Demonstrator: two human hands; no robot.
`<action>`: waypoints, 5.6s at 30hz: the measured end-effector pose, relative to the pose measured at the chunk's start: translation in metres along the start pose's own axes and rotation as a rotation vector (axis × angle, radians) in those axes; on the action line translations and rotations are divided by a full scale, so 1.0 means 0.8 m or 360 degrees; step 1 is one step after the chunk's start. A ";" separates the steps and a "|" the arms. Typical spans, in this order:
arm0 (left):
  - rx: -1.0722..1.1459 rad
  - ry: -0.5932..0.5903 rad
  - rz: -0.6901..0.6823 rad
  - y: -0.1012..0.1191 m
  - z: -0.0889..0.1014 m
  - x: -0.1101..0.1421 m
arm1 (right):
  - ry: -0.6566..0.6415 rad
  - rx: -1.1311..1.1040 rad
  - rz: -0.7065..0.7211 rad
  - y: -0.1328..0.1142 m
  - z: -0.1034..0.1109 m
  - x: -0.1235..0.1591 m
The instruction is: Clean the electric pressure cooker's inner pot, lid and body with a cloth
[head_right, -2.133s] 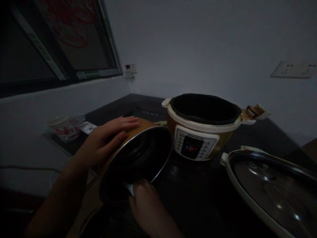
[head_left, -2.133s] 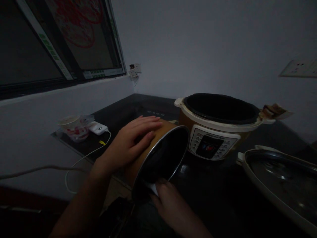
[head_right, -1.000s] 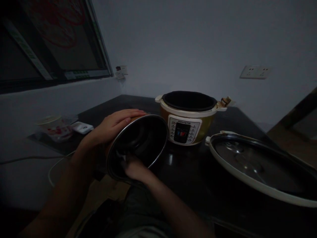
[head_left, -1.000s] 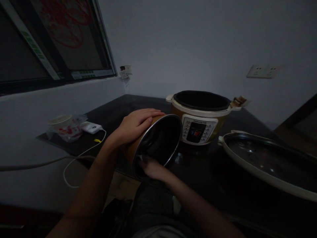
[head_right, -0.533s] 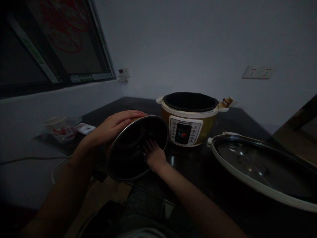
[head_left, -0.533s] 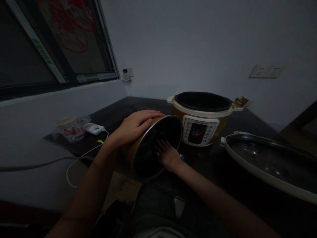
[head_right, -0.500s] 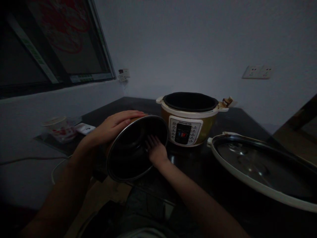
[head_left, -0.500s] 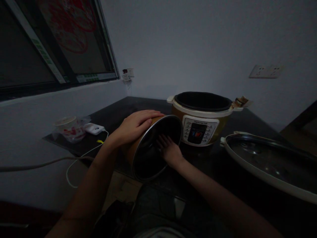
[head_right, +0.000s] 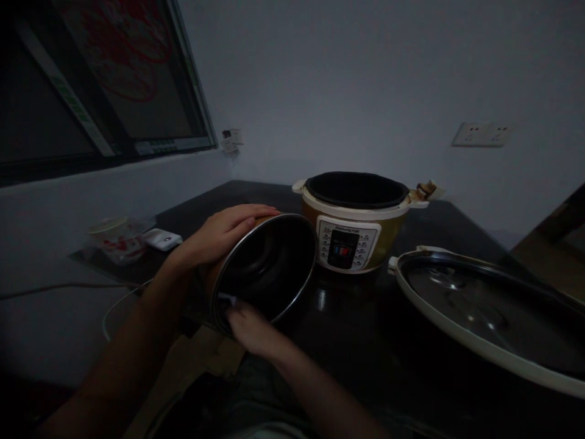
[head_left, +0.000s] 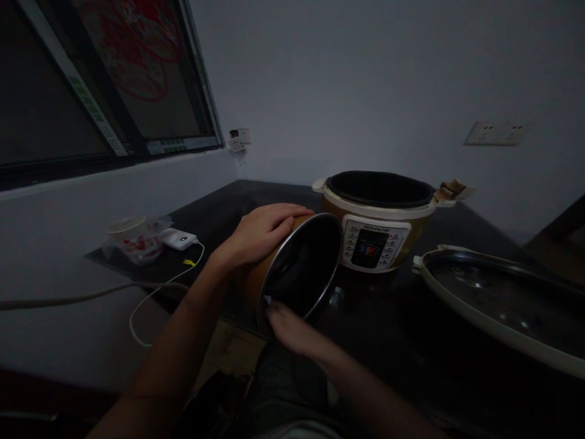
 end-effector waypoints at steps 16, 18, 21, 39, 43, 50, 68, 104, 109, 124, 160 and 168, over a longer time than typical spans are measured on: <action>0.0063 -0.0052 -0.0111 -0.004 0.009 0.010 | 0.0253 0.1124 0.0201 0.116 0.133 -0.004; 0.0062 -0.0047 -0.0115 -0.004 0.009 0.012 | 0.0281 0.1151 0.0228 0.116 0.148 -0.008; 0.0067 -0.0036 -0.0117 -0.004 0.008 0.012 | 0.0263 0.1151 0.0239 0.116 0.133 0.002; -0.0233 0.0266 0.0083 -0.015 0.038 0.005 | -0.0142 0.0421 0.0275 0.046 0.006 0.005; -0.0135 0.0637 0.0270 0.002 0.040 0.051 | -0.0145 0.0505 0.0227 0.043 -0.010 -0.004; 0.0121 0.0606 0.0302 -0.008 0.002 0.102 | -0.0033 0.0390 0.0086 0.027 -0.015 -0.004; 0.0062 -0.0256 0.0133 -0.013 0.026 0.009 | 0.0313 -0.1082 -0.0175 -0.081 -0.018 0.026; 0.0035 -0.0404 0.0143 -0.011 0.016 -0.025 | -0.0028 0.0242 0.0134 0.019 -0.011 -0.017; 0.0007 -0.0424 0.0172 -0.009 0.017 -0.026 | -0.0072 -0.0482 0.0186 -0.024 -0.007 -0.003; -0.0067 -0.0481 0.0179 -0.008 0.018 -0.029 | 0.0234 0.1188 0.0317 0.099 0.132 -0.033; -0.0037 -0.0420 0.0195 -0.011 0.018 -0.022 | 0.0294 0.1073 0.0120 0.100 0.063 0.025; 0.0007 -0.0400 0.0204 -0.010 0.016 -0.023 | 0.0282 0.1096 0.0166 0.094 0.064 0.010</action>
Point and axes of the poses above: each hand's wrist, its own x-axis away from the middle knuckle, its own z-axis out of the back of the hand, y = z × x, the point moved 2 cm from there along -x, towards the middle knuckle, and after that the axes turned 6 degrees about -z, right-handed, at the moved point
